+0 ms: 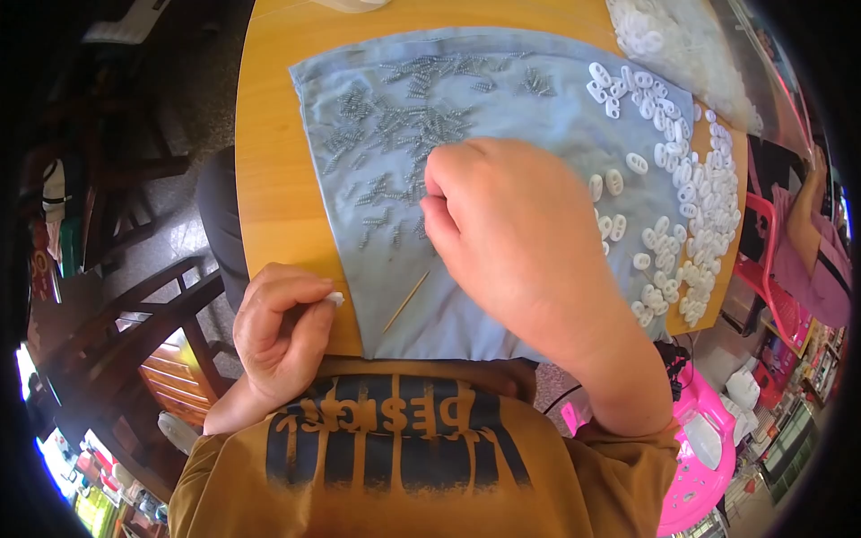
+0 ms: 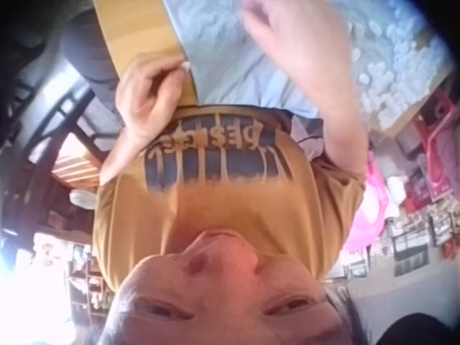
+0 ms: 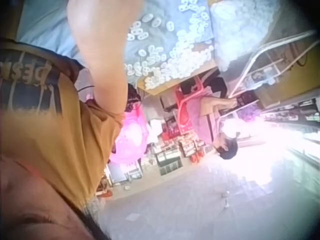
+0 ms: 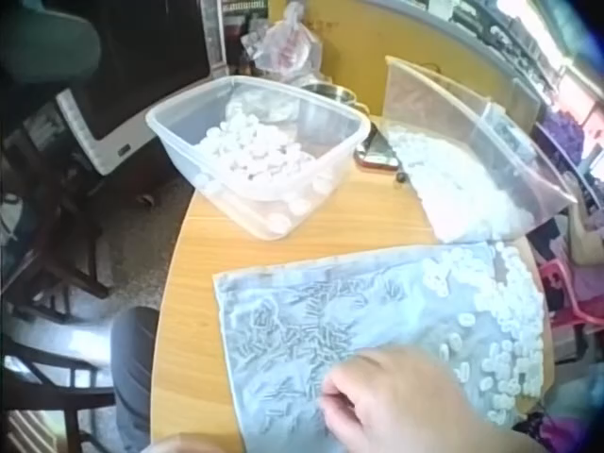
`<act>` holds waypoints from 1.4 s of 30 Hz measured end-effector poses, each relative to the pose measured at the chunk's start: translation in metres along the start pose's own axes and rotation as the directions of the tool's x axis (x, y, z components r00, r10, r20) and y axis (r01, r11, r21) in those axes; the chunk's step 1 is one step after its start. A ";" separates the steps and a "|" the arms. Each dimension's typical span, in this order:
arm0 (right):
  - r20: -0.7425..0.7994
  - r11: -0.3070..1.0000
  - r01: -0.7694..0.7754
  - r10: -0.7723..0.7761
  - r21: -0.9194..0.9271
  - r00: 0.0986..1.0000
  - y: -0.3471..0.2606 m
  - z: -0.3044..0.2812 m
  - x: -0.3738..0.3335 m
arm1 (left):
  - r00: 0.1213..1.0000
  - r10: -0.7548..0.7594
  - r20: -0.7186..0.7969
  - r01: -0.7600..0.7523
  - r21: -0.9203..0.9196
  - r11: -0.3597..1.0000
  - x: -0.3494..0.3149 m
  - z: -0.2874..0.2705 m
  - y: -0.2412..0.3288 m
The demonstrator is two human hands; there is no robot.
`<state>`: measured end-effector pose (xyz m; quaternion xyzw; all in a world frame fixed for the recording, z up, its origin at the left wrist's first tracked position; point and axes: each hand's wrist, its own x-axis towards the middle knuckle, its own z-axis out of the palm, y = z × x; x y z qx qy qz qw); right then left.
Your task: Assembling small white plastic components by inserting metal pins into them.
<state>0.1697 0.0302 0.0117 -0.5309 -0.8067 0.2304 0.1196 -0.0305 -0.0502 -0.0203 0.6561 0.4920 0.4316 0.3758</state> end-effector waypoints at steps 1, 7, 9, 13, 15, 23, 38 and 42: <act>0.022 1.000 -0.017 0.017 -0.016 1.000 0.000 -0.001 0.001 | 1.000 0.006 -0.006 -0.006 0.002 1.000 0.000 0.000 0.000; 0.028 0.999 -0.019 0.020 -0.041 0.999 -0.003 0.002 0.007 | 1.000 0.012 -0.013 -0.012 0.015 1.000 0.000 0.000 0.002; -0.003 0.998 0.010 -0.011 -0.070 1.000 -0.002 0.003 0.005 | 1.000 0.003 -0.015 -0.003 0.017 1.000 0.001 0.001 0.002; -0.062 0.992 0.073 -0.080 -0.099 0.995 0.000 0.007 0.001 | 1.000 -0.004 -0.017 0.004 0.014 1.000 -0.001 0.000 0.003; -0.049 0.998 0.053 -0.054 -0.029 0.997 0.002 0.004 -0.002 | 1.000 -0.015 -0.017 0.015 0.004 1.000 -0.001 0.001 0.002; -0.006 0.841 -0.117 0.142 0.527 0.990 0.006 -0.009 -0.012 | 0.999 -0.036 -0.014 0.036 -0.006 0.999 -0.001 0.001 0.002; 0.216 0.065 -0.222 0.090 0.973 0.972 0.010 -0.011 -0.009 | 0.946 -0.268 0.181 0.319 -0.390 0.864 0.057 0.012 0.030; 0.221 0.009 -0.223 0.100 0.975 0.970 0.014 -0.012 -0.010 | 0.933 -0.315 0.173 0.359 -0.479 0.801 0.066 0.025 0.035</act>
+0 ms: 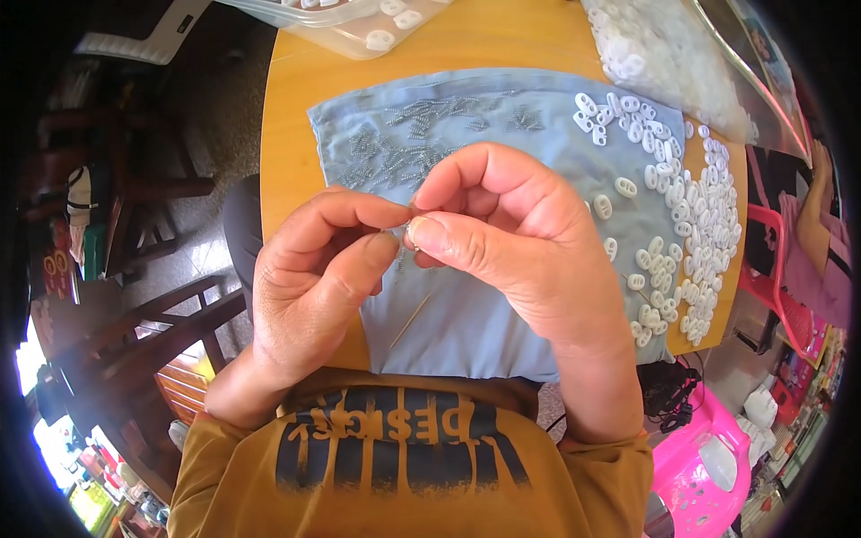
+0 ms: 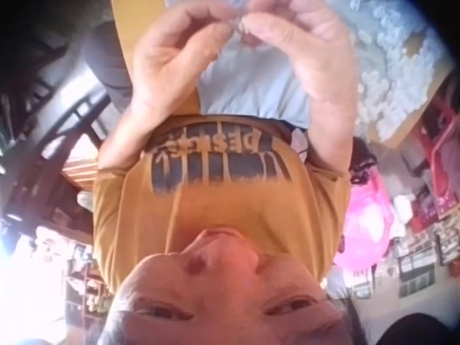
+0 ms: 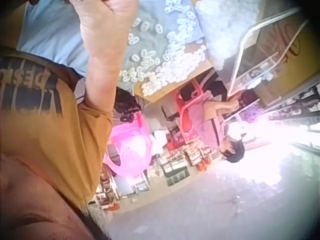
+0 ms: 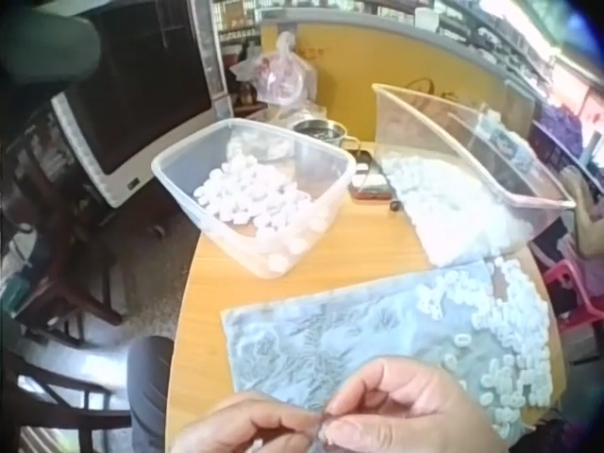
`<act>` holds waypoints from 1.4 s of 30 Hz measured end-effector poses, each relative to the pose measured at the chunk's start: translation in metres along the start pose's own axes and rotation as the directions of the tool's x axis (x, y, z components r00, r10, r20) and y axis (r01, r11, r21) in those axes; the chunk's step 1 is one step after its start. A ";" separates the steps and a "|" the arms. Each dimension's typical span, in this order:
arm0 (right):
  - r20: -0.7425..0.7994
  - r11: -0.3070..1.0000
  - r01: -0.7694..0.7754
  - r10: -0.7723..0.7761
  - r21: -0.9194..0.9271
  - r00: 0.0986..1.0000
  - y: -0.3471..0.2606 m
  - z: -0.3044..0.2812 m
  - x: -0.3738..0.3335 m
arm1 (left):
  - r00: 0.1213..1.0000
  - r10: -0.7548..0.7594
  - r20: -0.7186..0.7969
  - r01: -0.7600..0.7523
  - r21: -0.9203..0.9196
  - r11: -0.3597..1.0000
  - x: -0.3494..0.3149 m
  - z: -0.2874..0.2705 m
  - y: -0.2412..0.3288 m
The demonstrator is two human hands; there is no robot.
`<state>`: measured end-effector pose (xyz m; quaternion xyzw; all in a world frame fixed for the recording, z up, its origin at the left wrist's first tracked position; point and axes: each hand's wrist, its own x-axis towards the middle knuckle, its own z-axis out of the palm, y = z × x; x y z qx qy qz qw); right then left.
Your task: Assembling small white plastic components by inserting metal pins into them.
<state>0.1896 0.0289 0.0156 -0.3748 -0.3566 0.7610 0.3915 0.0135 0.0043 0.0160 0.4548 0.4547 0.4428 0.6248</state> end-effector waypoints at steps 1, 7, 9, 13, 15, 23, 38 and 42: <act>0.000 1.000 0.007 -0.007 0.013 1.000 0.000 -0.002 0.000 | 1.000 0.020 0.011 -0.020 0.019 1.000 0.001 0.000 -0.001; -0.018 0.998 0.064 -0.064 -0.028 0.998 0.002 -0.005 0.000 | 0.990 0.123 0.068 -0.129 0.084 0.988 0.006 0.000 -0.013; -0.026 0.996 0.080 -0.080 -0.032 0.996 0.005 -0.005 0.001 | 0.991 0.123 0.058 -0.127 0.084 0.988 0.007 0.002 -0.014; -0.035 0.993 0.112 -0.114 -0.042 0.993 0.006 -0.005 0.000 | 0.991 0.124 0.048 -0.127 0.068 0.990 0.008 0.002 -0.014; -0.029 0.993 0.118 -0.118 -0.021 0.993 0.007 -0.003 0.000 | 0.987 0.139 0.077 -0.146 0.090 0.985 0.008 0.001 -0.014; 0.031 0.976 0.186 -0.183 -0.117 0.983 0.009 -0.004 0.001 | 0.999 0.034 0.010 -0.032 -0.106 0.994 0.005 0.001 -0.015; 0.258 0.439 0.593 -0.613 -0.675 0.747 0.020 0.000 0.004 | 0.991 -0.121 0.057 0.132 -0.299 0.945 0.008 -0.002 -0.015; 0.148 0.585 0.496 -0.540 -0.641 0.829 0.021 0.003 0.001 | 0.996 -0.085 -0.004 0.083 -0.197 0.977 0.009 -0.004 -0.020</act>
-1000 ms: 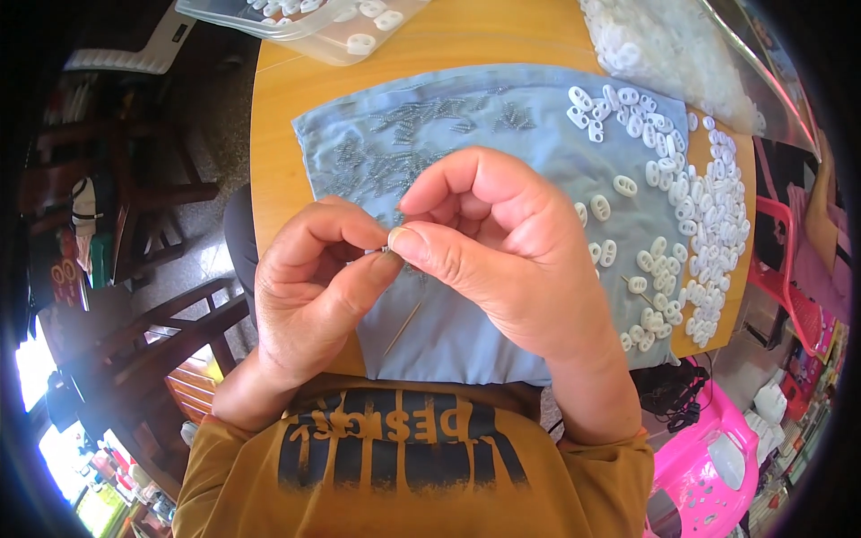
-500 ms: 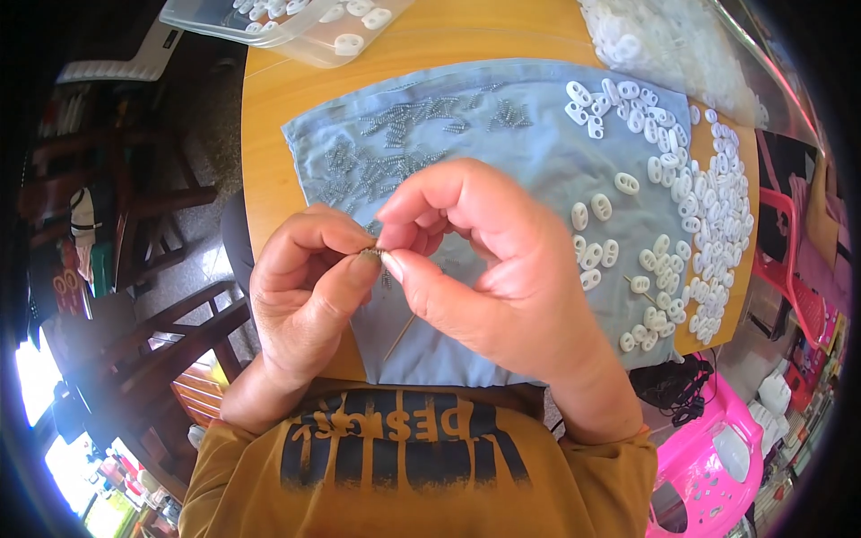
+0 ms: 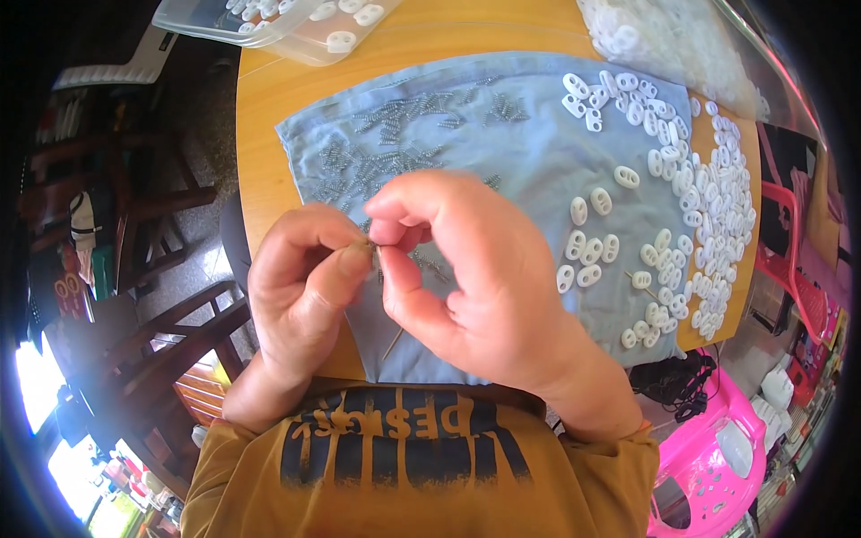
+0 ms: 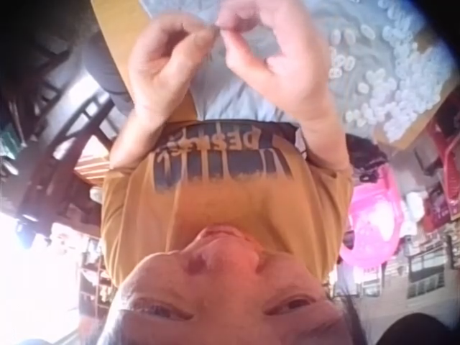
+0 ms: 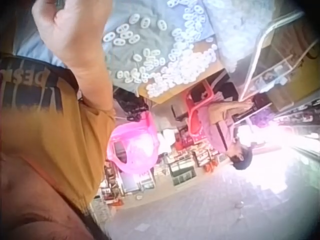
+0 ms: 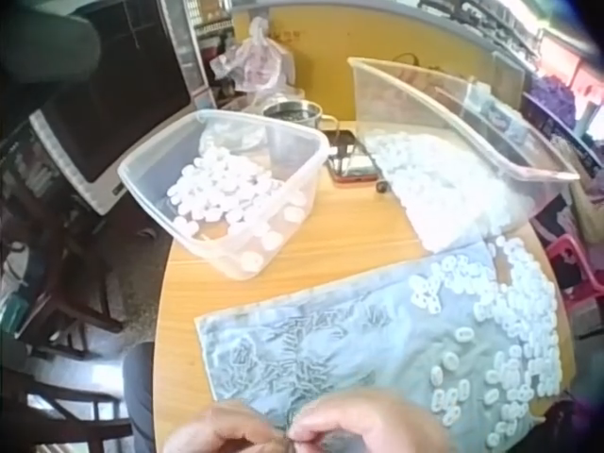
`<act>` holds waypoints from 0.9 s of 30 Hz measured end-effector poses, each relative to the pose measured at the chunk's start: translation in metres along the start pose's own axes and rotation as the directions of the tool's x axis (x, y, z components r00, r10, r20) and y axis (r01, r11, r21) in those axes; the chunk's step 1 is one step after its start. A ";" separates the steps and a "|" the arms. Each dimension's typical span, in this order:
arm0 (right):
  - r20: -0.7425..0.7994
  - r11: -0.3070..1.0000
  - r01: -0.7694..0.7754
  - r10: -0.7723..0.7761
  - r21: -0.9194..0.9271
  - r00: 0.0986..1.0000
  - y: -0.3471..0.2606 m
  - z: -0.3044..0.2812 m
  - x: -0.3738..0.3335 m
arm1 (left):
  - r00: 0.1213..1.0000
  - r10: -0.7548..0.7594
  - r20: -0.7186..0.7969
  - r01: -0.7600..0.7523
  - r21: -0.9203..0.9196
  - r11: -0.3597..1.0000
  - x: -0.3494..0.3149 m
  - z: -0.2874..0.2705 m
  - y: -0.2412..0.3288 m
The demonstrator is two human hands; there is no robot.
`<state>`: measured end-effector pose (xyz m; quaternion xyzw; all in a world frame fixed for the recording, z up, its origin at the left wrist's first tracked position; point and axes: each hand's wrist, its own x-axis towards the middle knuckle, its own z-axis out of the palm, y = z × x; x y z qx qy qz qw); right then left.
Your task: Assembling small white plastic components by inserting metal pins into them.
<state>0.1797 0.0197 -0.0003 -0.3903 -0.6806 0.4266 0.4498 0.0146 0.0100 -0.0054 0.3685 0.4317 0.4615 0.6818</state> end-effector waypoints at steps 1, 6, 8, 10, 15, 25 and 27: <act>-0.001 0.986 -0.128 0.129 0.103 0.992 -0.001 0.001 0.000 | 0.956 0.286 0.064 -0.291 0.308 0.906 0.004 -0.003 -0.002; 0.092 0.778 -0.374 0.382 0.504 0.920 -0.005 0.001 0.001 | 0.737 0.629 0.246 -0.617 0.625 0.478 0.004 0.000 -0.003; 0.140 0.663 -0.461 0.478 0.590 0.867 -0.008 -0.002 0.003 | 0.727 0.639 0.252 -0.625 0.629 0.462 0.001 0.002 -0.003; 0.268 0.446 -0.577 0.582 0.685 0.768 -0.011 -0.006 0.006 | 0.716 0.648 0.259 -0.632 0.634 0.446 -0.001 0.003 -0.003; -0.046 0.777 -0.405 0.484 0.482 0.874 -0.011 -0.021 0.007 | 0.813 0.540 0.219 -0.549 0.596 0.586 -0.004 0.003 0.001; -0.110 0.879 -0.196 0.164 -0.434 0.980 0.008 -0.032 0.001 | 0.817 0.530 0.227 -0.495 0.747 0.444 0.001 0.003 -0.004; -0.062 0.854 -0.192 0.185 -0.483 0.981 0.010 -0.032 0.000 | 0.805 0.567 0.175 -0.493 0.729 0.475 -0.001 0.002 -0.005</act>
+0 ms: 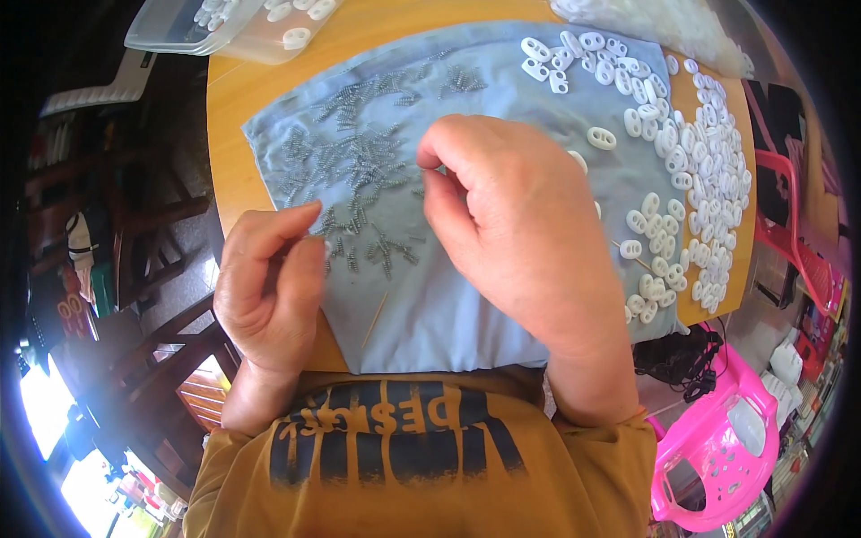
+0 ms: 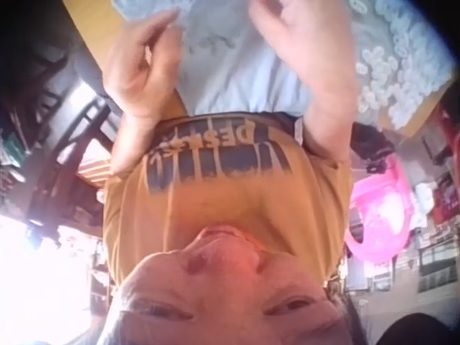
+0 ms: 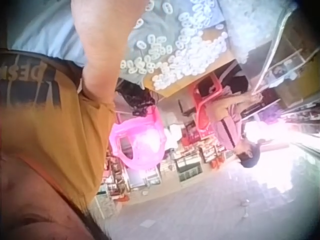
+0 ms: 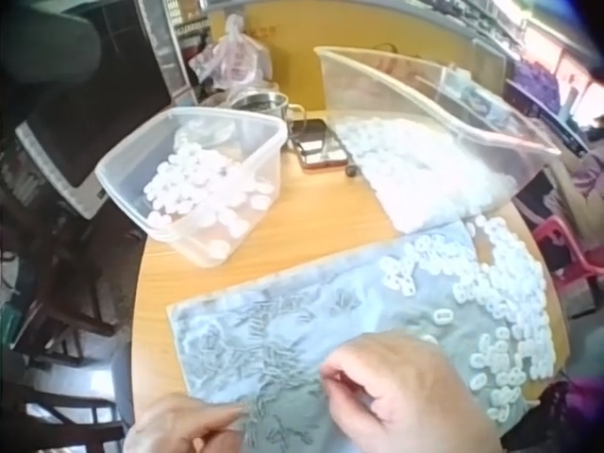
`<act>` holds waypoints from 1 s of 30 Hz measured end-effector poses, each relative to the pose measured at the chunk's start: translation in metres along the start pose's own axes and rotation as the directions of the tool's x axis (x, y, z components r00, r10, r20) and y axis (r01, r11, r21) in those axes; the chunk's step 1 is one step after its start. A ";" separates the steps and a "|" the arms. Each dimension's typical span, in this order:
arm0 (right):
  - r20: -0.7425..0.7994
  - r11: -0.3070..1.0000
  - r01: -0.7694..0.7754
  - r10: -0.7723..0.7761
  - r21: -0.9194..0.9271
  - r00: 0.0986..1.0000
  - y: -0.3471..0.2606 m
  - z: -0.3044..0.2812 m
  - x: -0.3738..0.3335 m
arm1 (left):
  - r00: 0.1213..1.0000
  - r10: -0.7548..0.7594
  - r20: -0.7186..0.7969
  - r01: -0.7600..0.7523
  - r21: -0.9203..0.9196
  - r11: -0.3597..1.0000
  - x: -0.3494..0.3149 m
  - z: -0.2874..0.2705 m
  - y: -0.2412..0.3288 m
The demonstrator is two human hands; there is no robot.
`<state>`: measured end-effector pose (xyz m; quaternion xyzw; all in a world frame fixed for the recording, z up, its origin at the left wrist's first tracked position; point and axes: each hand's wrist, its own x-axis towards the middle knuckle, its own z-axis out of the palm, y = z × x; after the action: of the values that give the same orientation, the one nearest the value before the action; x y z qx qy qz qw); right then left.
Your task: Assembling small white plastic components by inserting metal pins into them.
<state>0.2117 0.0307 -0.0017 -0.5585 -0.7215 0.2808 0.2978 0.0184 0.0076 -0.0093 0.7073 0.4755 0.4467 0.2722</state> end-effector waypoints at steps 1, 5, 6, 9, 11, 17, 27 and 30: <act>0.000 1.000 -0.002 0.002 -0.002 1.000 -0.001 0.001 -0.001 | 1.000 -0.001 0.001 0.001 -0.002 1.000 -0.001 -0.001 0.000; 0.001 0.994 0.078 -0.078 -0.082 0.997 -0.006 0.010 0.001 | 0.997 -0.062 -0.046 0.058 -0.087 0.995 -0.002 -0.004 -0.001; 0.023 0.988 0.115 -0.113 -0.100 0.993 -0.007 0.012 0.001 | 0.997 -0.069 -0.027 0.066 -0.079 0.995 -0.003 -0.005 0.000; 0.028 0.980 0.126 -0.123 -0.155 0.992 -0.008 0.016 0.001 | 1.000 -0.021 0.000 0.021 -0.076 0.997 -0.001 -0.006 0.001; 0.020 0.975 0.129 -0.127 -0.179 0.992 -0.007 0.018 0.001 | 1.000 0.022 0.011 -0.021 -0.092 0.996 -0.001 -0.005 0.001; -0.005 0.977 0.087 -0.089 -0.195 0.996 -0.009 0.021 0.001 | 1.000 0.026 0.008 -0.025 -0.106 0.994 -0.001 -0.005 0.001; -0.050 1.000 -0.013 0.014 0.024 0.999 -0.014 0.019 -0.001 | 0.999 0.035 0.006 -0.034 -0.132 0.991 0.000 -0.007 -0.001; -0.079 0.999 0.020 -0.018 0.029 0.997 -0.013 0.022 0.001 | 1.000 0.019 0.012 -0.017 -0.140 0.990 -0.001 -0.009 0.000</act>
<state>0.1872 0.0270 -0.0070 -0.5577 -0.7103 0.2663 0.3371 0.0102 0.0062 -0.0052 0.6936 0.4348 0.4769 0.3201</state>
